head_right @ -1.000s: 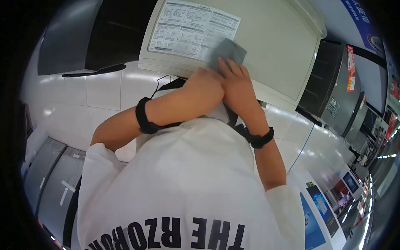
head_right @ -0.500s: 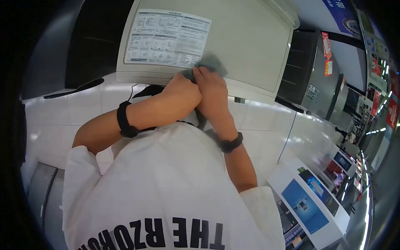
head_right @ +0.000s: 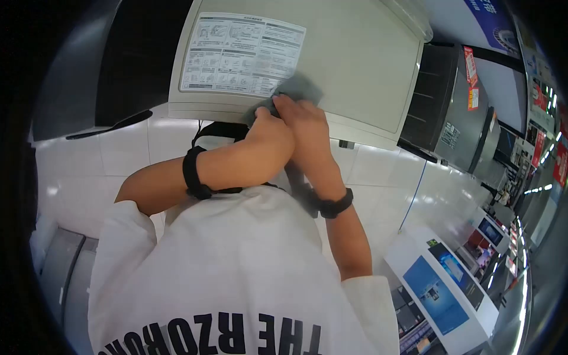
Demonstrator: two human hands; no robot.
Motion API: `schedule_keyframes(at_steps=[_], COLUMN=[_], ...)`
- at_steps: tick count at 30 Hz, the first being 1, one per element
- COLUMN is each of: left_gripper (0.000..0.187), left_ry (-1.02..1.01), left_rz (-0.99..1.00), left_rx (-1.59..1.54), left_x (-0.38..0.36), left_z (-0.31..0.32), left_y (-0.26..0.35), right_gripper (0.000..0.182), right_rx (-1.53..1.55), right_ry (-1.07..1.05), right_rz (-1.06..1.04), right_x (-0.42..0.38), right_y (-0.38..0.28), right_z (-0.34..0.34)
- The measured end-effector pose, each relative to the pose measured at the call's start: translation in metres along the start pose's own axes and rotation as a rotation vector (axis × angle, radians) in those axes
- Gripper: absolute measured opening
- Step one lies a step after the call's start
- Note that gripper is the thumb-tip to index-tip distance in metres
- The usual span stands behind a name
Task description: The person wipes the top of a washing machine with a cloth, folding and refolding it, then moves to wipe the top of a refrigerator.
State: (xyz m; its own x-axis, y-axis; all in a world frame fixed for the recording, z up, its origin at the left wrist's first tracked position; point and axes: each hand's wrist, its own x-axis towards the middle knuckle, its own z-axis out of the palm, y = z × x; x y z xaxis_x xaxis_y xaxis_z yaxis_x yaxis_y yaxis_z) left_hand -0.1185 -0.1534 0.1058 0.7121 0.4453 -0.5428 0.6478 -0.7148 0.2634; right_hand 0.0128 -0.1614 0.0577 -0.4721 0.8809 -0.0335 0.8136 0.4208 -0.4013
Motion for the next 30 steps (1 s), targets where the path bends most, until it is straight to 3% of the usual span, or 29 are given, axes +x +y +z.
schedule_keyframes(at_steps=[4, 5, 9, 13, 16, 20, 30], left_gripper=[0.024, 0.019, 0.011, 0.006, 0.004, 0.004, 0.004], left_ry=[0.057, 0.100, 0.119, 0.343, 0.269, 0.145, 0.260], left_rz=[-0.016, 0.048, 0.005, -0.025, -0.017, 0.046, 0.161], left_rx=[0.145, 0.122, -0.108, -0.216, -0.181, -0.047, -0.176], left_x=[0.010, 0.007, -0.001, -0.010, -0.004, 0.024, 0.064], left_z=[0.011, 0.013, 0.014, 0.028, 0.024, 0.023, 0.005], left_y=[0.010, 0.005, -0.008, -0.015, -0.014, -0.005, 0.039], right_gripper=[0.041, 0.041, 0.045, 0.049, 0.050, 0.049, 0.049], right_rx=[0.093, 0.059, -0.029, -0.078, -0.047, -0.051, -0.167], right_ry=[0.078, 0.055, 0.042, -0.030, -0.038, -0.084, -0.044], right_rz=[-0.087, -0.065, 0.049, -0.010, -0.040, 0.096, 0.225], right_x=[-0.003, -0.002, 0.001, 0.012, 0.011, -0.004, -0.062], right_y=[0.010, 0.007, -0.003, -0.005, 0.000, 0.005, 0.051], right_z=[0.001, -0.001, 0.006, 0.000, -0.003, -0.009, -0.021])
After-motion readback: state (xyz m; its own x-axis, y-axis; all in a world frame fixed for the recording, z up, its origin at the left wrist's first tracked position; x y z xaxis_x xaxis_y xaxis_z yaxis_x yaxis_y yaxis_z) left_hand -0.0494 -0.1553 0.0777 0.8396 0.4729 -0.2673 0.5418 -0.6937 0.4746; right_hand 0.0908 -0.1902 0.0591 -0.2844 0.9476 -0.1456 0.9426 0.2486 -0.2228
